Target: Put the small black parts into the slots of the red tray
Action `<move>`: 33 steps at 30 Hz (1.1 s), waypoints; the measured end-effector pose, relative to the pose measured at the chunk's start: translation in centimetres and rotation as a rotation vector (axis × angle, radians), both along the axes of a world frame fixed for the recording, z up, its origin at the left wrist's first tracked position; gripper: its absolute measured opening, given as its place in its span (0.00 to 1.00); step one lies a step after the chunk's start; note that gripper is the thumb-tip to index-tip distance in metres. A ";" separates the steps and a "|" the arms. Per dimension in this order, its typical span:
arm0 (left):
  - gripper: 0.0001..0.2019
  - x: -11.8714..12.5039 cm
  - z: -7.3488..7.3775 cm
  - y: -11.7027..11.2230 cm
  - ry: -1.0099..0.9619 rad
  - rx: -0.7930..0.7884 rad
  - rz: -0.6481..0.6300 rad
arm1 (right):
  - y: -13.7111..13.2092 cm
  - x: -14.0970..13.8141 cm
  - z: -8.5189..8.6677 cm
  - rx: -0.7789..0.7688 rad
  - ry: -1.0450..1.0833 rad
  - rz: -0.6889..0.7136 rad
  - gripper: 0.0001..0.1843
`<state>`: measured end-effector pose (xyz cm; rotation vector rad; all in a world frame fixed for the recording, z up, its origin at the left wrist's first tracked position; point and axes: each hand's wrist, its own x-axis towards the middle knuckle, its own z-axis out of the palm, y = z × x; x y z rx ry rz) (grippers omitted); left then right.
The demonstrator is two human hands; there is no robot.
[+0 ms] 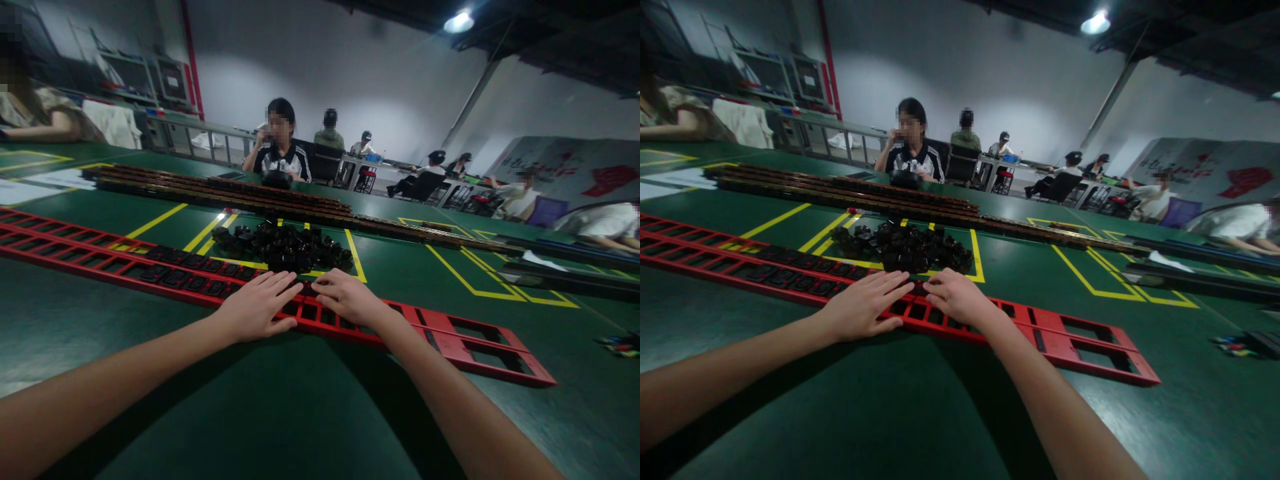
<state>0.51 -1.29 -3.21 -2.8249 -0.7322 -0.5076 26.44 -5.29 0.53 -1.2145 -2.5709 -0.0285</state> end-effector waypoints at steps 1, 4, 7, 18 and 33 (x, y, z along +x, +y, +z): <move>0.35 0.0 0.0 0.0 -0.002 -0.002 0.000 | 0.0 0.0 0.0 -0.004 0.002 -0.006 0.17; 0.35 -0.1 -0.1 0.1 -0.005 -0.004 -0.001 | -0.1 -0.1 -0.1 -0.013 0.018 -0.021 0.17; 0.35 -0.1 -0.2 0.1 -0.006 -0.005 -0.001 | -0.3 -0.2 -0.3 -0.027 0.038 -0.026 0.17; 0.35 0.0 0.1 0.1 0.030 0.010 0.005 | 0.8 2.8 -0.7 0.034 0.057 -0.588 0.24; 0.35 0.1 0.3 0.0 0.044 0.008 0.003 | 0.6 2.5 -0.7 0.105 0.091 -0.550 0.09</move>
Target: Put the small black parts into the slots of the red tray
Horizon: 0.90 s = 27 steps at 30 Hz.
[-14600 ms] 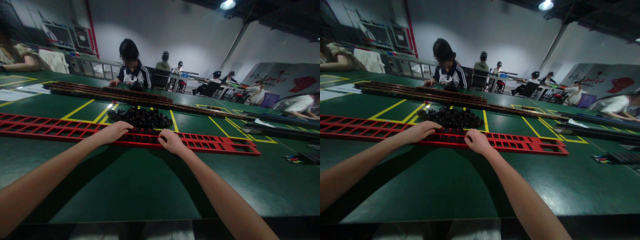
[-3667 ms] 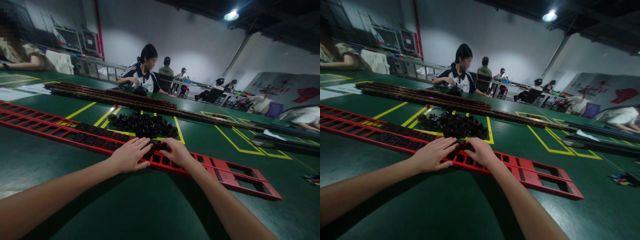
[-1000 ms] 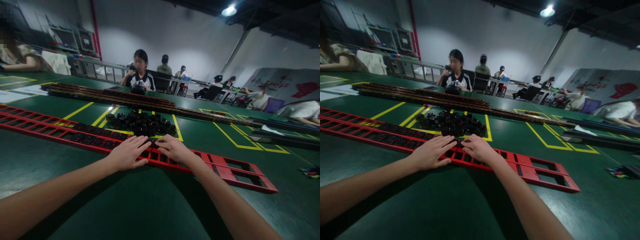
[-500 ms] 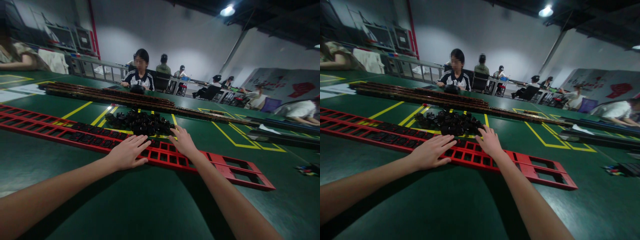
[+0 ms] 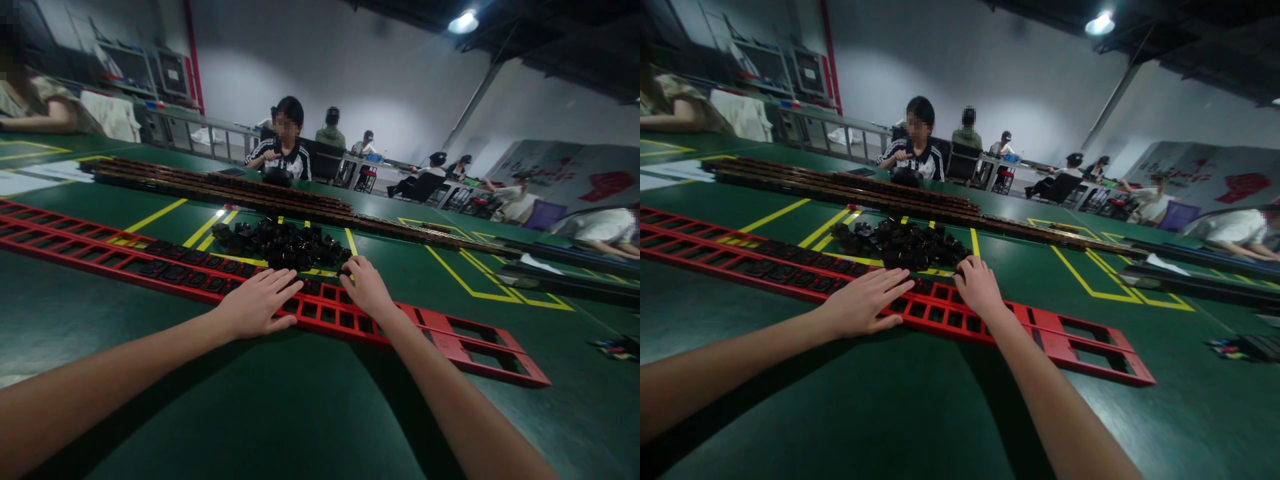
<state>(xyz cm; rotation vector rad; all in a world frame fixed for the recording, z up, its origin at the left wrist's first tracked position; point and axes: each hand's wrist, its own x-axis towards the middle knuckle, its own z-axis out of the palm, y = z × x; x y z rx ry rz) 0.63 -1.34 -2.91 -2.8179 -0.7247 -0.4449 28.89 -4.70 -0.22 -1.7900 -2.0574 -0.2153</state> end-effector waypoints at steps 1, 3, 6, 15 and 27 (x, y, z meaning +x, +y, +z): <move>0.35 0.0 0.0 0.0 0.002 0.003 -0.001 | -0.1 -0.2 0.1 0.047 0.005 0.070 0.09; 0.35 -0.1 -0.1 0.0 -0.003 0.009 -0.001 | -0.4 -0.9 0.1 0.105 0.013 0.263 0.09; 0.35 -0.1 -0.3 0.0 -0.018 0.012 -0.002 | -0.9 -2.1 0.0 0.112 0.001 0.499 0.10; 0.35 0.1 -0.1 0.0 0.001 0.012 -0.003 | -1.8 -2.7 0.5 0.138 0.100 0.554 0.14; 0.35 -0.1 -0.4 0.1 -0.024 0.002 -0.006 | -1.4 -3.3 0.5 -0.026 -0.012 0.593 0.14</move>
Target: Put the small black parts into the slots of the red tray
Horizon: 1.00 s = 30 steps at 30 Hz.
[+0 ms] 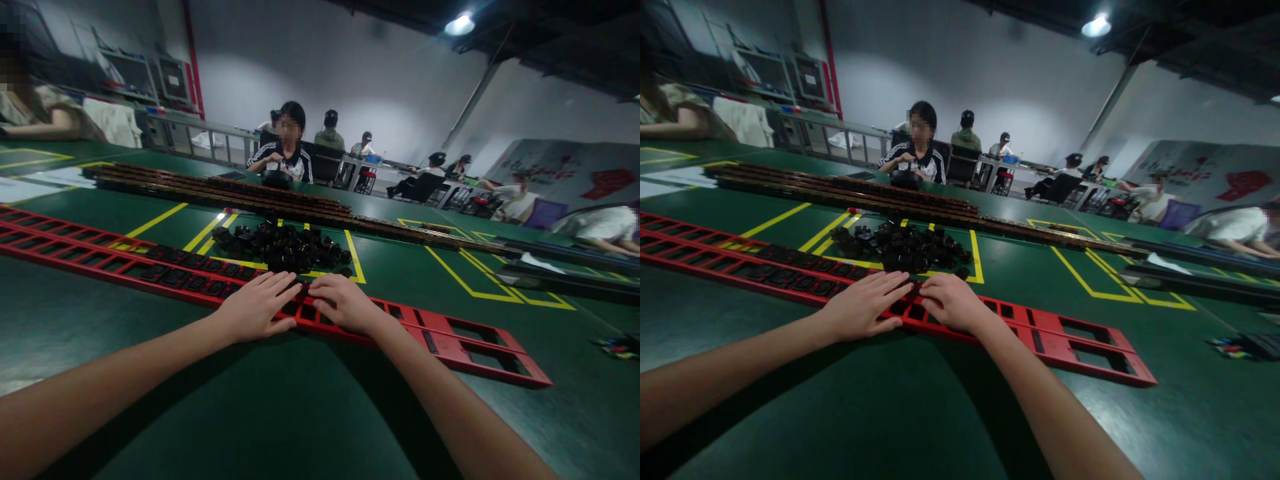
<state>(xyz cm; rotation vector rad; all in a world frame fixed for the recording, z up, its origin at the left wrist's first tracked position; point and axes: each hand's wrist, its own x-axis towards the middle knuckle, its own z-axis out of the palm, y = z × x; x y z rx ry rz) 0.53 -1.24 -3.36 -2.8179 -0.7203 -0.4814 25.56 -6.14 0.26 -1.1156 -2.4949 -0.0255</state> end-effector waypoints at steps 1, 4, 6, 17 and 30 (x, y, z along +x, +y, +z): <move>0.35 0.0 0.0 0.0 -0.004 0.001 0.002 | 0.0 0.1 0.0 -0.002 0.001 0.005 0.14; 0.35 -0.1 -0.1 0.1 0.004 0.012 0.005 | 0.0 0.2 -0.3 0.005 -0.003 0.019 0.15; 0.35 -0.1 -0.1 0.2 0.015 0.020 0.005 | 0.1 0.2 -0.5 0.019 -0.004 0.019 0.15; 0.35 0.0 -0.2 0.2 0.022 0.010 0.005 | 1.2 4.1 0.0 0.212 0.124 -0.419 0.20; 0.34 0.1 0.1 0.0 0.013 0.007 0.007 | 1.6 3.8 -0.9 0.102 0.090 -0.478 0.16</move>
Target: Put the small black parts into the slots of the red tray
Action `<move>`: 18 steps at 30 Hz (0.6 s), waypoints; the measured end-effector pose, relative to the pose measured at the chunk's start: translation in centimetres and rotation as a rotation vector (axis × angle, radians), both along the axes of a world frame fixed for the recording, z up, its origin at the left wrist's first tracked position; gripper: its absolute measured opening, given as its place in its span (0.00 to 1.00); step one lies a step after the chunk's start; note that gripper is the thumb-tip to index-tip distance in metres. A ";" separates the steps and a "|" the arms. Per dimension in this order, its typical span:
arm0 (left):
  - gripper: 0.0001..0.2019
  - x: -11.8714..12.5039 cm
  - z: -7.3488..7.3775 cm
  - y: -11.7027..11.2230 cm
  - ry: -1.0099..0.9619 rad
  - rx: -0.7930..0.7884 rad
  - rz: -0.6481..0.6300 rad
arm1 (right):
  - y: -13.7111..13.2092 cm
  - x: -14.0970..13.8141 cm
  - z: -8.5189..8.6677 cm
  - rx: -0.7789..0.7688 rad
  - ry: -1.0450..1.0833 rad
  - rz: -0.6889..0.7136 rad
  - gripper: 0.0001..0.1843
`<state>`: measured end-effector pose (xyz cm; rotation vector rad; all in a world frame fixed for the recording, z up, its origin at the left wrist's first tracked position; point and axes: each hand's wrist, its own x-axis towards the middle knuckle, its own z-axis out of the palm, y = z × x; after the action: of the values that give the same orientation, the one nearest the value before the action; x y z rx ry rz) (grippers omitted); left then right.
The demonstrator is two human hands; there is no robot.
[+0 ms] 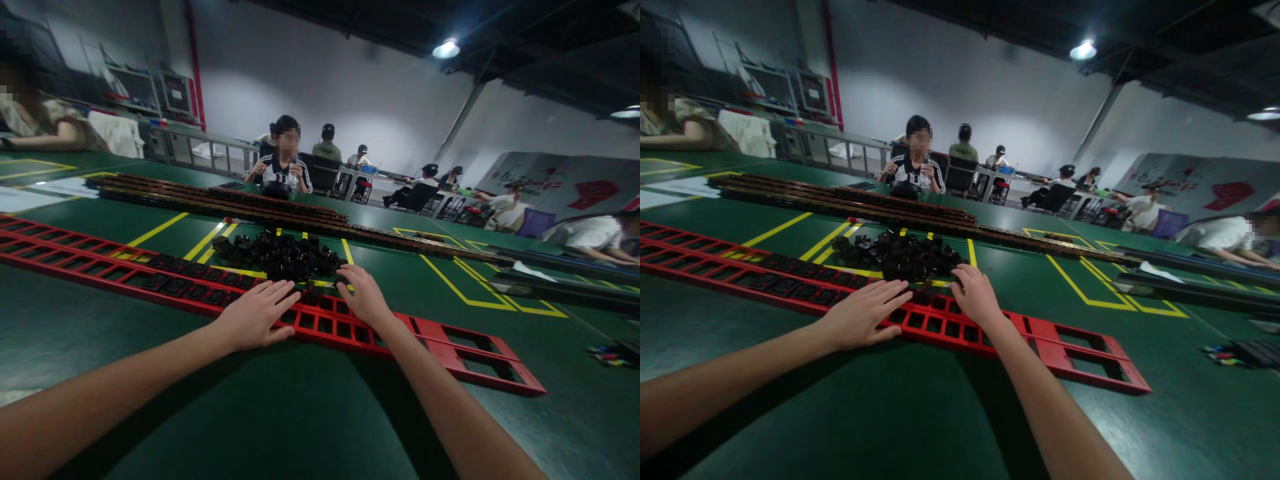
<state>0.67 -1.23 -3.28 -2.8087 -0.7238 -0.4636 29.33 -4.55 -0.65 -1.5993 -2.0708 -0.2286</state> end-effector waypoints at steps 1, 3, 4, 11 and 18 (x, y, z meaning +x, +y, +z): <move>0.34 0.0 0.0 0.0 -0.002 0.002 0.001 | -0.2 -0.6 0.1 0.003 0.020 0.056 0.16; 0.34 0.0 0.0 0.0 -0.006 0.006 0.002 | -0.7 -1.9 0.1 -0.030 0.028 0.150 0.17; 0.34 0.0 0.0 0.0 -0.005 0.007 0.000 | -0.9 -2.5 0.1 -0.063 0.008 0.183 0.17; 0.34 0.0 0.0 0.0 -0.007 -0.022 -0.009 | -1.3 -3.4 -0.2 -0.152 0.009 0.185 0.09; 0.34 -0.1 -0.1 0.1 -0.026 -0.022 -0.003 | -1.0 -3.5 0.0 -0.152 0.055 0.208 0.04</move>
<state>0.54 -1.13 -3.43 -2.8295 -0.7342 -0.4971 25.84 -5.57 -0.69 -1.4420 -2.2371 0.0461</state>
